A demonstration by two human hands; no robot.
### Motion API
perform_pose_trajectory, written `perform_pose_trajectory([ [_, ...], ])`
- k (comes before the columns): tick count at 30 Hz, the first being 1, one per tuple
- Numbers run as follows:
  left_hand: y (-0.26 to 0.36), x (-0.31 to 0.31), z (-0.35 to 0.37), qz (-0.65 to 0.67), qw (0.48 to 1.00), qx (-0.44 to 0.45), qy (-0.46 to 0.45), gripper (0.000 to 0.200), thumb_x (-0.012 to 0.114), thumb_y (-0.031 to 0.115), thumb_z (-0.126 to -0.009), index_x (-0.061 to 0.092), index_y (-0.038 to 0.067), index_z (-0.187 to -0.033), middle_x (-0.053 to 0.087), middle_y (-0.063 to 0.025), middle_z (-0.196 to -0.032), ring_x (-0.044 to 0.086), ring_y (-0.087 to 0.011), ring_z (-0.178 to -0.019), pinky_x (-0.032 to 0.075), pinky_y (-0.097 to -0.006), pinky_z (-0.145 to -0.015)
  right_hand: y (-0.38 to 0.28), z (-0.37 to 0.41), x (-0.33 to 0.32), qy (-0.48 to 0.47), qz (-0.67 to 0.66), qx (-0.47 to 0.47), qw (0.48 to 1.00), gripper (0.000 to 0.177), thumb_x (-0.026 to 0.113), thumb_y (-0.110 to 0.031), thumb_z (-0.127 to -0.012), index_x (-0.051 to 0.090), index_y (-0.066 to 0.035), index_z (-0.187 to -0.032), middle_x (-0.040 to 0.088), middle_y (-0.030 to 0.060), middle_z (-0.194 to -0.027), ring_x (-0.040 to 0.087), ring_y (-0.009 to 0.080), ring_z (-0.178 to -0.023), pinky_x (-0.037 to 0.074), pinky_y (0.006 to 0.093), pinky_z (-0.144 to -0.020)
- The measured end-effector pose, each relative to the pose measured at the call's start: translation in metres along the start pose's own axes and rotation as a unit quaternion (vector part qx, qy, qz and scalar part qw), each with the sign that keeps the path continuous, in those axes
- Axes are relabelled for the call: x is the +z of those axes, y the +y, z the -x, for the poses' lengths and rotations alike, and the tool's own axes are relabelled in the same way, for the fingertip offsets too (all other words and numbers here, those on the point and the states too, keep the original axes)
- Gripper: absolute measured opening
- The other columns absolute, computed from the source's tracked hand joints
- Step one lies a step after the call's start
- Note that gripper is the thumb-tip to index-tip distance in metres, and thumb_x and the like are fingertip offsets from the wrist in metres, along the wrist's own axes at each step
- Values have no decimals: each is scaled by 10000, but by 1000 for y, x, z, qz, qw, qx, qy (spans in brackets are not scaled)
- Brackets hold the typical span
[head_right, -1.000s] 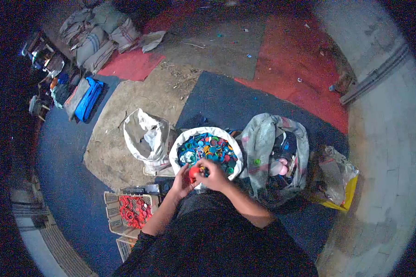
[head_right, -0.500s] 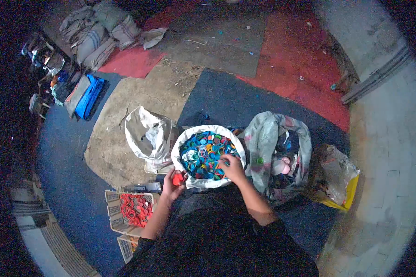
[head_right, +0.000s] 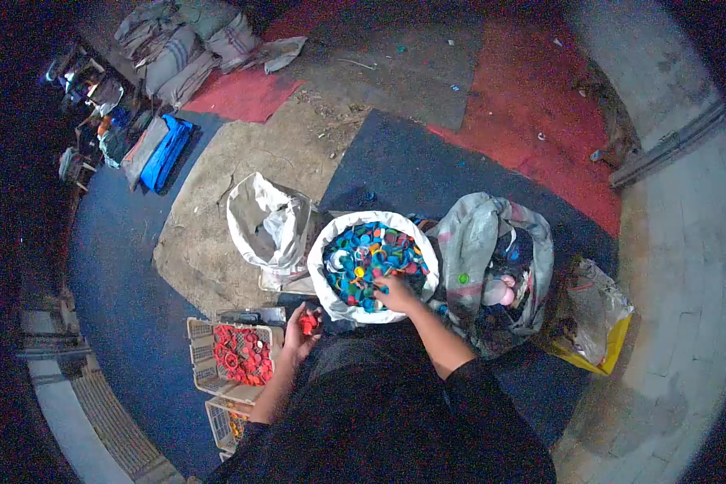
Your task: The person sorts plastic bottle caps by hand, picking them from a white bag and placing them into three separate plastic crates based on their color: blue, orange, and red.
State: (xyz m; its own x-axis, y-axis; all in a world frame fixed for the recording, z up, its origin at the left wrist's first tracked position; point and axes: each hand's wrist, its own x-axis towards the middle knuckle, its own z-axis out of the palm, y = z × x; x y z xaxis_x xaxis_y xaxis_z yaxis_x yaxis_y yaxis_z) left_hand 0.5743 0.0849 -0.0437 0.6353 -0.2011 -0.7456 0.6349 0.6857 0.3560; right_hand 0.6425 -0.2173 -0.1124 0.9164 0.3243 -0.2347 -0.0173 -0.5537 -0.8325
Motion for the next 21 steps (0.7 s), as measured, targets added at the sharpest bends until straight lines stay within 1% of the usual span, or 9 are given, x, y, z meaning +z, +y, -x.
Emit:
perform_pose_trajectory([
  [1,-1,-2,-1,-15,1000,1,-4,319,580,462,-956,544,190,-793,695,-20,-1057,645,-109,-783,444,-244,-471,-4,-4,-4,21,7,8,1000,351,710,-204,-847,681,-48,-1160,673,178,-1177,641,336,-1106,488,399,-972],
  [3,2,5,6,1,1000,4,7,323,564,428,-973,543,165,-787,675,-52,-1034,627,-127,-755,432,-240,-461,-16,-6,-14,94,2,7,996,290,706,-181,-848,698,-49,-1107,675,172,-1166,638,324,-1119,489,396,-964],
  [4,3,6,9,11,1000,7,0,326,558,412,-978,542,151,-784,656,-59,-1023,626,-144,-767,426,-233,-457,-19,-10,-17,147,21,-58,987,235,700,-168,-853,706,-52,-1057,682,158,-1134,672,300,-1033,518,391,-902],
  [7,3,0,12,13,1000,21,-8,325,552,398,-983,541,145,-779,643,-53,-1010,625,-152,-771,404,-227,-451,-32,-4,-26,170,36,83,981,215,695,-150,-851,703,-52,-1041,690,136,-1081,696,277,-914,541,381,-828],
  [8,2,-4,13,8,1000,23,-9,323,552,399,-983,541,149,-779,646,-48,-1010,625,-147,-767,397,-228,-451,-24,-7,-22,199,79,54,975,210,690,-138,-848,704,-56,-1041,689,124,-1023,699,266,-830,552,375,-772],
  [11,-1,-14,19,31,999,12,0,320,551,400,-983,543,148,-786,649,-53,-1026,622,-147,-749,401,-228,-454,-28,-12,-20,226,43,49,972,214,690,-132,-843,705,-65,-1046,687,122,-983,697,274,-829,554,374,-771],
  [12,-1,-16,20,28,999,16,7,318,552,397,-984,546,146,-788,651,-58,-1027,622,-149,-744,405,-229,-456,-28,-15,-20,207,53,71,974,244,701,-164,-837,703,-75,-1064,678,117,-1031,687,286,-888,549,394,-806],
  [16,-2,-15,24,35,999,26,31,308,556,375,-987,554,132,-797,655,-77,-1020,617,-156,-732,422,-233,-465,-5,-14,-6,158,176,46,971,300,712,-247,-830,688,-96,-1088,646,86,-1139,631,311,-1051,511,445,-895],
  [21,3,-4,33,55,997,33,30,300,565,346,-987,552,116,-795,659,-91,-1006,615,-169,-750,436,-230,-469,13,-10,-1,146,209,84,963,276,710,-284,-839,655,-104,-1040,645,100,-1091,628,331,-1028,505,478,-848],
])
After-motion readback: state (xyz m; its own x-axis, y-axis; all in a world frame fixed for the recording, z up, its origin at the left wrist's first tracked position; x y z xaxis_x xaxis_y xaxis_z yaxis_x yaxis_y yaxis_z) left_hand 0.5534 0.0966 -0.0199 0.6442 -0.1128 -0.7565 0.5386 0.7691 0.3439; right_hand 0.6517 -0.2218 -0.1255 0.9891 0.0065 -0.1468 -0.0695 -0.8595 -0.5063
